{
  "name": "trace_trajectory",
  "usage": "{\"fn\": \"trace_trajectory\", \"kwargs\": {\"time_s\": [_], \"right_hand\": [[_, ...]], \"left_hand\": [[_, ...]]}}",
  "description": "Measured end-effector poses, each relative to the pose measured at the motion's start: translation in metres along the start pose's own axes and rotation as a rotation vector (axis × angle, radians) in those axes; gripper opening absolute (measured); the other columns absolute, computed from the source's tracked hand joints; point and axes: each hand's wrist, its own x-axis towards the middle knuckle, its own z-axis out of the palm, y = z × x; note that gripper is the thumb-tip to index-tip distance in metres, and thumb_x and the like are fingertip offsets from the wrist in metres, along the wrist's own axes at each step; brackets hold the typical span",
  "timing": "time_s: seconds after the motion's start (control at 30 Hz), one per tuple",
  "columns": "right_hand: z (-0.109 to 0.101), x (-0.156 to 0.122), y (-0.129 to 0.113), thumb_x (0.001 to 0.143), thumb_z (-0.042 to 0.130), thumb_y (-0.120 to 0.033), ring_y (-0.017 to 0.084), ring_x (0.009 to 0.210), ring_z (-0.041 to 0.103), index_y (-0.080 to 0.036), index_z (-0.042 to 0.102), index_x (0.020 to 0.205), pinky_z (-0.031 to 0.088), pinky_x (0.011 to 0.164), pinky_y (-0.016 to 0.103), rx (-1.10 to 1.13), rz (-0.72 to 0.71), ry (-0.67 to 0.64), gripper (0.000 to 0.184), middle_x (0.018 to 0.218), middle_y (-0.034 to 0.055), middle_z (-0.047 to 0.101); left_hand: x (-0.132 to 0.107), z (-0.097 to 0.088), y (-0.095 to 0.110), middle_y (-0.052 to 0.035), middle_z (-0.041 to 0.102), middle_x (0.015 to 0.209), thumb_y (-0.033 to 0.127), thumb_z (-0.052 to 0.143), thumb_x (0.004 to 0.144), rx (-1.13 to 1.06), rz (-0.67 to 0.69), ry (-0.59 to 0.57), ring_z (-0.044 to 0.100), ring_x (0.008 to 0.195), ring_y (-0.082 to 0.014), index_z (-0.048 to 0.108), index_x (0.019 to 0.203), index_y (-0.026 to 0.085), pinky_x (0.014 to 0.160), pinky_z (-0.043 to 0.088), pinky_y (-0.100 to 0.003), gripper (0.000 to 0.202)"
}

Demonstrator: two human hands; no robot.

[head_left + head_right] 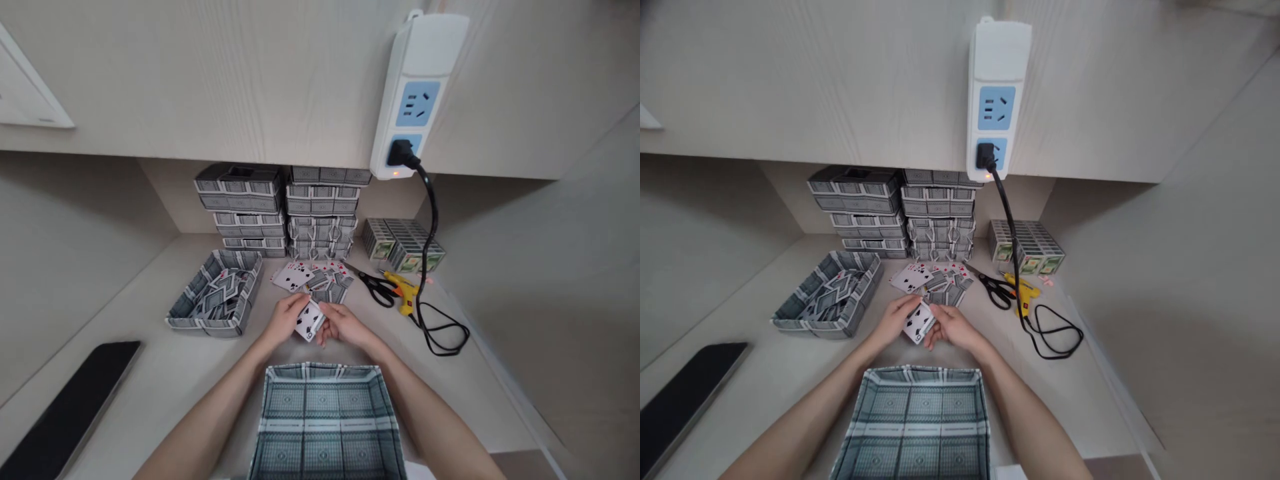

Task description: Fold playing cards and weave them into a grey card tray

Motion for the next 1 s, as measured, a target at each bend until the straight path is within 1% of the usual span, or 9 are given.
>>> {"fn": "trace_trajectory", "kwargs": {"time_s": [0.07,0.13,0.23,0.3,0.47,0.6,0.7,0.8,1.0], "right_hand": [[0.002,0.0,-0.001,0.072,0.049,-0.053,0.015,0.044,0.058,-0.012,0.046,0.077,0.047,0.044,0.026,-0.012,0.005,-0.001,0.041,0.05,0.0028,0.06],[0.005,-0.002,-0.001,0.072,0.047,-0.053,0.015,0.046,0.059,-0.013,0.045,0.079,0.048,0.047,0.028,-0.027,0.01,0.002,0.04,0.05,0.002,0.06],[0.008,-0.003,-0.001,0.074,0.046,-0.051,0.015,0.046,0.059,-0.014,0.043,0.08,0.048,0.049,0.028,-0.047,0.01,0.007,0.038,0.049,0.0009,0.059],[0.009,-0.004,-0.001,0.075,0.046,-0.048,0.016,0.048,0.06,-0.014,0.043,0.083,0.048,0.05,0.029,-0.037,0.007,-0.001,0.035,0.05,0.0017,0.06],[0.009,-0.002,0.002,0.078,0.044,-0.042,0.019,0.052,0.062,-0.014,0.041,0.092,0.048,0.051,0.031,0.045,0.013,-0.059,0.031,0.056,0.0047,0.063],[0.007,-0.002,0.004,0.078,0.043,-0.045,0.019,0.052,0.063,-0.014,0.041,0.092,0.048,0.05,0.029,0.024,0.028,-0.047,0.034,0.056,0.0044,0.063],[0.008,-0.003,0.004,0.076,0.045,-0.05,0.019,0.052,0.063,-0.015,0.041,0.094,0.048,0.05,0.029,-0.038,0.031,-0.023,0.04,0.054,0.0033,0.063],[0.009,-0.002,0.005,0.074,0.045,-0.052,0.018,0.05,0.062,-0.017,0.04,0.096,0.047,0.048,0.028,-0.114,0.017,0.019,0.041,0.05,0.0004,0.061],[0.007,0.001,0.009,0.074,0.046,-0.05,0.017,0.048,0.061,-0.019,0.042,0.096,0.046,0.045,0.026,-0.188,0.0,0.062,0.039,0.05,-0.0043,0.057]], "left_hand": [[0.0,0.002,0.001,0.0016,0.051,0.062,0.038,0.042,0.076,0.005,0.046,0.007,0.045,0.059,-0.0096,0.052,0.068,0.014,0.053,0.036,-0.02,0.027],[0.0,0.005,0.001,0.0015,0.051,0.064,0.039,0.042,0.076,0.03,0.061,0.024,0.045,0.061,-0.0099,0.052,0.069,0.014,0.056,0.037,-0.02,0.028],[0.0,0.008,-0.002,0.0026,0.047,0.059,0.043,0.043,0.075,0.08,0.025,0.042,0.043,0.057,-0.0096,0.05,0.066,0.014,0.053,0.036,-0.02,0.031],[0.0,0.009,-0.004,0.003,0.046,0.057,0.044,0.044,0.074,0.117,0.017,0.035,0.042,0.055,-0.0096,0.05,0.064,0.014,0.052,0.035,-0.02,0.033],[-0.002,0.008,-0.008,0.002,0.05,0.06,0.043,0.044,0.075,0.234,0.067,0.011,0.045,0.059,-0.0104,0.054,0.067,0.013,0.054,0.035,-0.02,0.032],[-0.004,0.008,-0.008,0.0017,0.051,0.06,0.042,0.042,0.076,0.287,0.108,0.013,0.046,0.06,-0.0109,0.056,0.066,0.014,0.055,0.036,-0.02,0.033],[-0.005,0.008,-0.008,0.0,0.057,0.066,0.041,0.042,0.076,0.288,0.123,0.006,0.05,0.065,-0.0126,0.059,0.072,0.014,0.06,0.039,-0.021,0.032],[-0.004,0.008,-0.007,-0.0018,0.062,0.074,0.04,0.044,0.075,0.259,0.114,0.011,0.053,0.07,-0.0142,0.061,0.078,0.014,0.065,0.041,-0.023,0.031],[-0.002,0.009,-0.005,-0.0041,0.065,0.08,0.038,0.05,0.072,0.132,0.037,0.033,0.057,0.072,-0.016,0.064,0.081,0.014,0.066,0.044,-0.025,0.03]]}}
